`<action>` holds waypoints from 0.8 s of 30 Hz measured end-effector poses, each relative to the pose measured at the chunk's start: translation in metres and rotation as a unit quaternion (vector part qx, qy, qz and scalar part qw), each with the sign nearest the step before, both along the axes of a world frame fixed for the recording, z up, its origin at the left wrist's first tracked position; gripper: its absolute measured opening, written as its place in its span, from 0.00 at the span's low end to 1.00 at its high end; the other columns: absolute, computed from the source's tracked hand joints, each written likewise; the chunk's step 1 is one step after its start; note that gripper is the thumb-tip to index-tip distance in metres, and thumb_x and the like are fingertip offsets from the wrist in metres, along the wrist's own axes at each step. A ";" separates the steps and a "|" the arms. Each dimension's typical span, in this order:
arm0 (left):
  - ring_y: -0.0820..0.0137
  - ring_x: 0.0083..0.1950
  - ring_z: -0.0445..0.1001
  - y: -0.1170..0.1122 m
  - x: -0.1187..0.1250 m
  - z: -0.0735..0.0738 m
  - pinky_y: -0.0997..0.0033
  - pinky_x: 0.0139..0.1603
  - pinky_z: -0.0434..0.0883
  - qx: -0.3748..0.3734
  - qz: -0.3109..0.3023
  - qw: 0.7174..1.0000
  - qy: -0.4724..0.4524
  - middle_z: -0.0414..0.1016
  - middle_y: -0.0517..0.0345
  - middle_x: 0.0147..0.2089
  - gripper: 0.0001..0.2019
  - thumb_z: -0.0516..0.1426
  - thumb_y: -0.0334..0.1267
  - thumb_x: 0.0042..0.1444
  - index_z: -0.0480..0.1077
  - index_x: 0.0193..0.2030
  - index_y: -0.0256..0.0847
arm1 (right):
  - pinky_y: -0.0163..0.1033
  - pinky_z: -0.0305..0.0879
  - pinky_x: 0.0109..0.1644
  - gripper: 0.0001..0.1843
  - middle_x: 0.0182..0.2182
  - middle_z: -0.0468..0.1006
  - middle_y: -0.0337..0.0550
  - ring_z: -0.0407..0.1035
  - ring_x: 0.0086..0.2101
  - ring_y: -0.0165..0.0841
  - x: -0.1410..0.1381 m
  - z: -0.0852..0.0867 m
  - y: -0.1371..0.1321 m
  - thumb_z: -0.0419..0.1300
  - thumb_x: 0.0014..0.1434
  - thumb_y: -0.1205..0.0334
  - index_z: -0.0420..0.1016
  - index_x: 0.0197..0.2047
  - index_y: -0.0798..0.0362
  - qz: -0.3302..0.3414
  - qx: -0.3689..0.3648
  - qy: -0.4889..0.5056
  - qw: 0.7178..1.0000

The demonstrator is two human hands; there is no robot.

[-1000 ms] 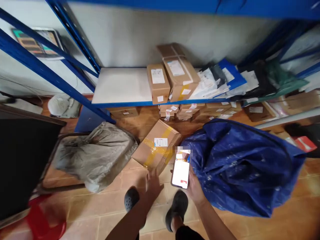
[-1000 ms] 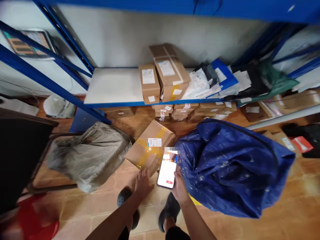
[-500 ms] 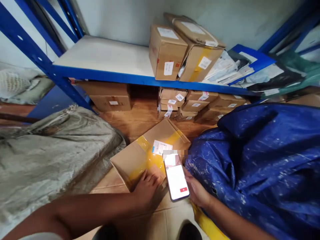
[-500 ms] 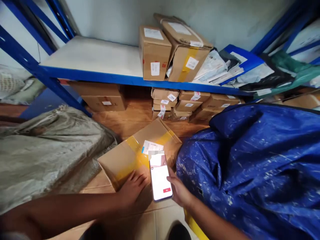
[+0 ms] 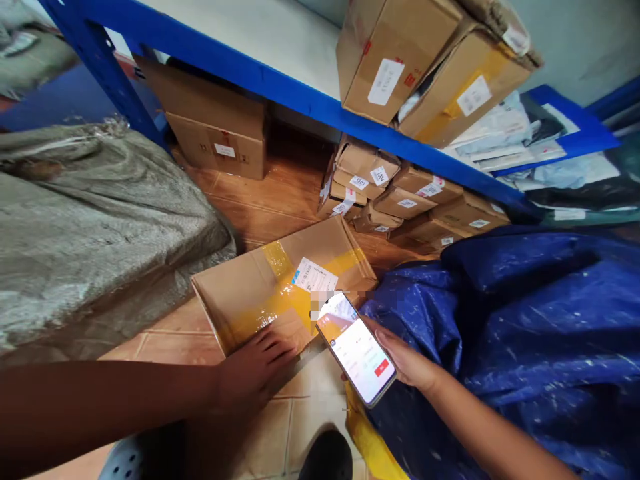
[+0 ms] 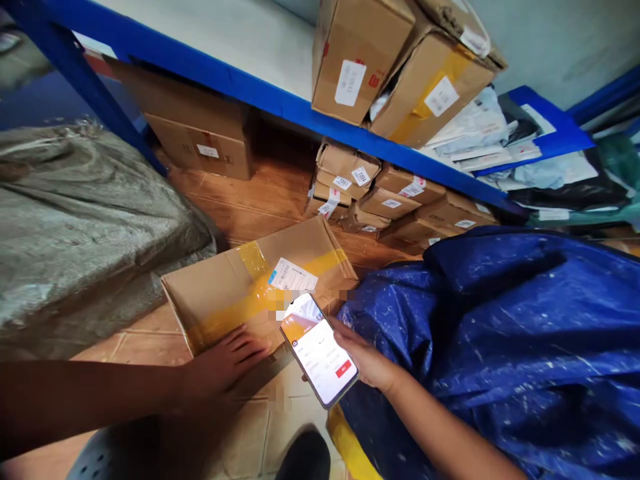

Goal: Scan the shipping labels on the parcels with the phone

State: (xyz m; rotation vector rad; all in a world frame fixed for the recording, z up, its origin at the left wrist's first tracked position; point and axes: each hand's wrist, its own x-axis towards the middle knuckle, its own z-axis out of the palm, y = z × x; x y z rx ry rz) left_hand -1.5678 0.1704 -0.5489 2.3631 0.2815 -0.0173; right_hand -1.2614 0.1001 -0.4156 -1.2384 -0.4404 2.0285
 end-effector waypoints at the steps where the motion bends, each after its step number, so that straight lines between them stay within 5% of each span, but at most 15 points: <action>1: 0.53 0.67 0.61 0.000 -0.001 -0.001 0.40 0.73 0.45 0.011 -0.006 1.000 -0.004 0.64 0.48 0.69 0.36 0.55 0.39 0.54 0.52 0.71 0.42 | 0.54 0.75 0.48 0.33 0.52 0.80 0.51 0.79 0.45 0.45 0.004 0.001 0.006 0.65 0.57 0.44 0.68 0.62 0.46 0.015 0.005 -0.011 1.000; 10: 0.50 0.68 0.63 0.001 -0.005 -0.014 0.39 0.71 0.53 0.068 -0.058 0.995 -0.047 0.61 0.39 0.70 0.42 0.52 0.32 0.53 0.42 0.75 0.36 | 0.44 0.74 0.49 0.39 0.62 0.72 0.48 0.73 0.55 0.45 0.012 0.010 0.038 0.64 0.57 0.40 0.63 0.67 0.44 0.110 0.057 -0.037 0.992; 24: 0.48 0.68 0.62 0.001 -0.005 -0.015 0.36 0.70 0.54 0.068 -0.051 0.995 -0.050 0.61 0.38 0.70 0.41 0.54 0.35 0.54 0.45 0.74 0.36 | 0.46 0.73 0.51 0.38 0.58 0.75 0.49 0.73 0.55 0.45 0.013 0.016 0.033 0.61 0.60 0.41 0.58 0.69 0.45 0.117 0.061 -0.027 0.991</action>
